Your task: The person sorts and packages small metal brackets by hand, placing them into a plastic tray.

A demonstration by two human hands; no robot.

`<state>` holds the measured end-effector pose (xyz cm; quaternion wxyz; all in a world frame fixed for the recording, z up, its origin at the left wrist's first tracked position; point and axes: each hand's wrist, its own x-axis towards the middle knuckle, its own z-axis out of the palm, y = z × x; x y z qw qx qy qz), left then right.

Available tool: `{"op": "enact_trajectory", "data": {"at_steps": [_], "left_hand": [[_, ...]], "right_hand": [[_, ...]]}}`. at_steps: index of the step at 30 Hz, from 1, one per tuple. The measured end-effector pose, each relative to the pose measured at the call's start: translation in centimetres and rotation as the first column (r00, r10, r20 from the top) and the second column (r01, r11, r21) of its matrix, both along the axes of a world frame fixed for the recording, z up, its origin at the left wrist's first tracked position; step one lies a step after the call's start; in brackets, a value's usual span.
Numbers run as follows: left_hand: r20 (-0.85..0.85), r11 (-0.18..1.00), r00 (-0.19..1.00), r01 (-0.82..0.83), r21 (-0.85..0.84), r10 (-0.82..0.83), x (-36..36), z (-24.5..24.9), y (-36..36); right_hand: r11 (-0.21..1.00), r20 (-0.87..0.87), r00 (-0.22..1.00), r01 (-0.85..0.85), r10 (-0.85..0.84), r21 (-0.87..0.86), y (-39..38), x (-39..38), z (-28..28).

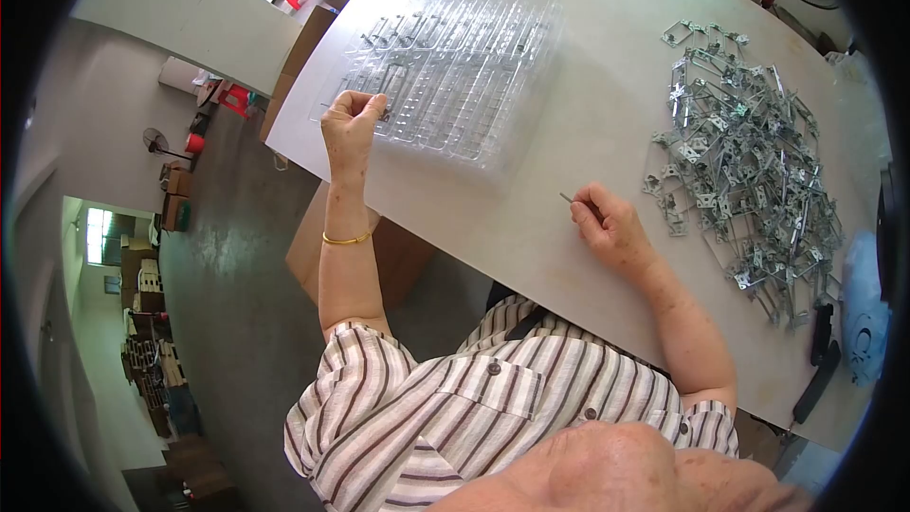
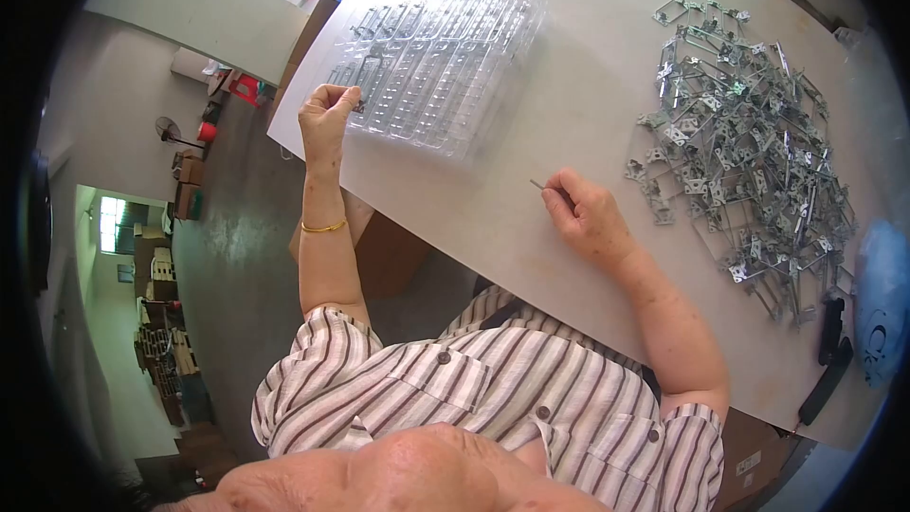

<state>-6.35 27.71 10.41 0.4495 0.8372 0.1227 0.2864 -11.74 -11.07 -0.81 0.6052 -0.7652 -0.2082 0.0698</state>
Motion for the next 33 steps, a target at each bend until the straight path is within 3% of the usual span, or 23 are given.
{"op": "enact_trajectory", "data": {"at_steps": [8, 20, 33], "left_hand": [[-0.205, 0.99, 0.979, 0.005, 0.139, 0.024, 1.5, -0.6, 1.3], [-0.316, 0.904, 0.937, 0.001, 0.428, 0.149, 1.8, -0.1, -0.7], [-0.216, 0.798, 0.952, -0.047, 0.601, 0.218, 1.7, -0.6, -0.9]], "right_hand": [[1.0, -0.025, 1.0, -0.007, 0.007, 0.0, -0.1, 0.0, 0.4], [1.0, 0.006, 1.0, -0.007, 0.007, 0.009, -0.4, 0.2, -0.2], [1.0, -0.006, 1.0, -0.02, 0.02, -0.014, -0.7, 0.2, -0.1]]}}
